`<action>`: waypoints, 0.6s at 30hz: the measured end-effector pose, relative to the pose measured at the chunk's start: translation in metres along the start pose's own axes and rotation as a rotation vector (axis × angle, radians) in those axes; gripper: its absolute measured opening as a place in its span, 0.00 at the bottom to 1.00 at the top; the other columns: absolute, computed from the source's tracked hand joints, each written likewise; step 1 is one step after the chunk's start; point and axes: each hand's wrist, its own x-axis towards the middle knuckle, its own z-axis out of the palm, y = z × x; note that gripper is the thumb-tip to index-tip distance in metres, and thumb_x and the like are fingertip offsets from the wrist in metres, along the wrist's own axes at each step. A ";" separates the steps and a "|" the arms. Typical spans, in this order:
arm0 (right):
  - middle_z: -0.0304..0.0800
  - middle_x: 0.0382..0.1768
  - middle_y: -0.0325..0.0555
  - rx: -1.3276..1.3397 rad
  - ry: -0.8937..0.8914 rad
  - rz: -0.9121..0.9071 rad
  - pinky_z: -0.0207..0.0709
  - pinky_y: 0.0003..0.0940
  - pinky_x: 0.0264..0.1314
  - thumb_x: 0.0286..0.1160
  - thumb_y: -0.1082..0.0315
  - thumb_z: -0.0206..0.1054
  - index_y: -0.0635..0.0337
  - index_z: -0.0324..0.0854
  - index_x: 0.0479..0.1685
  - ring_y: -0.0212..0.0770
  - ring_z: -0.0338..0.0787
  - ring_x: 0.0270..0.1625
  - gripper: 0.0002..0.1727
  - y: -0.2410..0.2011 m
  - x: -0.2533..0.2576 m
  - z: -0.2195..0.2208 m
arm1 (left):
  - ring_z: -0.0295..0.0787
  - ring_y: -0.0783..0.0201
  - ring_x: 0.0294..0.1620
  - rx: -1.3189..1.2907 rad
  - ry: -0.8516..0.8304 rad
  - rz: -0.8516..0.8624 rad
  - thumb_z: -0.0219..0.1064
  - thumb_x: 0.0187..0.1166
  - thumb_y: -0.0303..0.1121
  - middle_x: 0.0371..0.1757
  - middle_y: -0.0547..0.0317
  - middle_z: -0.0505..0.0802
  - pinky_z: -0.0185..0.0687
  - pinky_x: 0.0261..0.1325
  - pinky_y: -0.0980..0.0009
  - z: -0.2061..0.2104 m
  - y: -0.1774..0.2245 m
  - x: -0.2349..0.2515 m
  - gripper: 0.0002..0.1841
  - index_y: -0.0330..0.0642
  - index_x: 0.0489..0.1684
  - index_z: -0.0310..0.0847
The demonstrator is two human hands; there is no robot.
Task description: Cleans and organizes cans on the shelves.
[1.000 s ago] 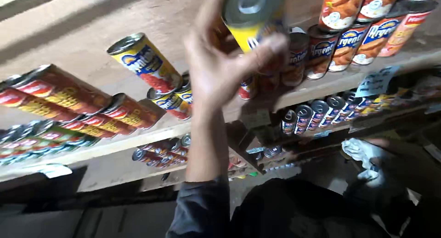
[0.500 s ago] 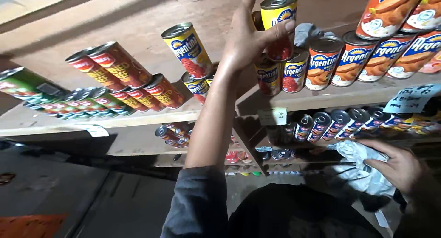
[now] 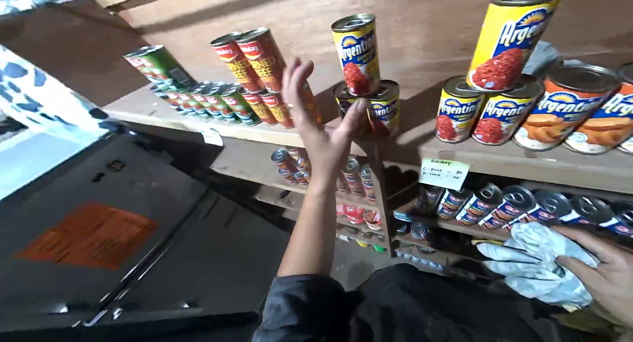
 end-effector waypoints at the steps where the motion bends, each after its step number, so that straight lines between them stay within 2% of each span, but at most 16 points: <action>1: 0.91 0.51 0.68 0.005 0.004 -0.019 0.79 0.29 0.66 0.57 0.76 0.64 0.81 0.85 0.52 0.40 0.91 0.55 0.22 0.000 0.003 0.003 | 0.67 0.54 0.84 -0.029 -0.024 -0.074 0.77 0.70 0.45 0.83 0.32 0.70 0.67 0.83 0.63 0.002 -0.004 -0.001 0.44 0.21 0.79 0.62; 4: 0.93 0.49 0.63 0.018 0.013 -0.062 0.79 0.26 0.65 0.55 0.73 0.65 0.78 0.87 0.51 0.37 0.91 0.54 0.22 0.004 0.010 0.012 | 0.71 0.57 0.82 -0.100 -0.113 -0.209 0.70 0.75 0.45 0.81 0.36 0.75 0.70 0.80 0.63 0.002 -0.011 0.019 0.42 0.23 0.82 0.58; 7: 0.93 0.49 0.62 0.024 -0.007 -0.077 0.79 0.28 0.64 0.54 0.72 0.65 0.76 0.88 0.51 0.38 0.91 0.53 0.23 0.004 0.016 0.018 | 0.75 0.58 0.81 -0.125 -0.355 -0.236 0.70 0.74 0.46 0.84 0.40 0.74 0.75 0.77 0.62 0.006 -0.007 0.063 0.46 0.30 0.89 0.51; 8: 0.93 0.48 0.61 0.031 -0.007 -0.080 0.79 0.27 0.64 0.54 0.72 0.65 0.76 0.88 0.51 0.37 0.91 0.53 0.23 0.003 0.017 0.020 | 0.79 0.61 0.77 -0.112 -0.456 -0.243 0.72 0.73 0.47 0.83 0.43 0.75 0.79 0.73 0.64 0.008 -0.003 0.076 0.48 0.34 0.91 0.50; 9: 0.93 0.48 0.61 0.041 -0.006 -0.083 0.79 0.25 0.64 0.54 0.72 0.65 0.76 0.88 0.51 0.35 0.91 0.53 0.23 0.002 0.018 0.022 | 0.84 0.65 0.69 -0.078 -0.556 -0.236 0.73 0.73 0.47 0.80 0.45 0.78 0.85 0.66 0.66 0.012 0.000 0.088 0.47 0.36 0.90 0.51; 10: 0.94 0.48 0.61 0.053 0.000 -0.089 0.79 0.23 0.63 0.54 0.72 0.65 0.76 0.88 0.50 0.33 0.91 0.52 0.22 0.002 0.019 0.023 | 0.87 0.66 0.63 -0.042 -0.637 -0.234 0.74 0.73 0.45 0.75 0.45 0.81 0.86 0.64 0.67 0.015 0.002 0.098 0.44 0.37 0.89 0.56; 12: 0.94 0.47 0.58 0.063 0.007 -0.100 0.77 0.19 0.63 0.56 0.70 0.66 0.75 0.88 0.49 0.29 0.90 0.52 0.21 0.003 0.019 0.026 | 0.89 0.71 0.55 -0.001 -0.702 -0.180 0.77 0.70 0.42 0.64 0.49 0.87 0.86 0.59 0.72 0.021 0.000 0.111 0.36 0.35 0.78 0.71; 14: 0.94 0.47 0.57 0.059 0.013 -0.099 0.78 0.20 0.63 0.56 0.70 0.66 0.75 0.89 0.49 0.30 0.91 0.52 0.21 0.004 0.019 0.027 | 0.88 0.72 0.55 -0.031 -0.661 -0.129 0.79 0.66 0.41 0.60 0.51 0.88 0.85 0.60 0.74 0.030 -0.004 0.121 0.34 0.33 0.71 0.75; 16: 0.94 0.47 0.57 0.049 0.013 -0.096 0.78 0.20 0.63 0.57 0.69 0.66 0.74 0.89 0.50 0.30 0.91 0.52 0.21 0.004 0.018 0.027 | 0.87 0.71 0.58 -0.077 -0.636 -0.140 0.79 0.68 0.38 0.61 0.50 0.87 0.84 0.64 0.73 0.043 -0.005 0.134 0.34 0.31 0.71 0.73; 18: 0.94 0.47 0.57 0.048 0.023 -0.093 0.78 0.20 0.63 0.57 0.69 0.65 0.73 0.89 0.50 0.30 0.91 0.52 0.21 0.003 0.017 0.027 | 0.87 0.71 0.57 -0.068 -0.756 -0.208 0.79 0.68 0.35 0.61 0.51 0.86 0.84 0.63 0.73 0.058 -0.003 0.146 0.33 0.33 0.72 0.72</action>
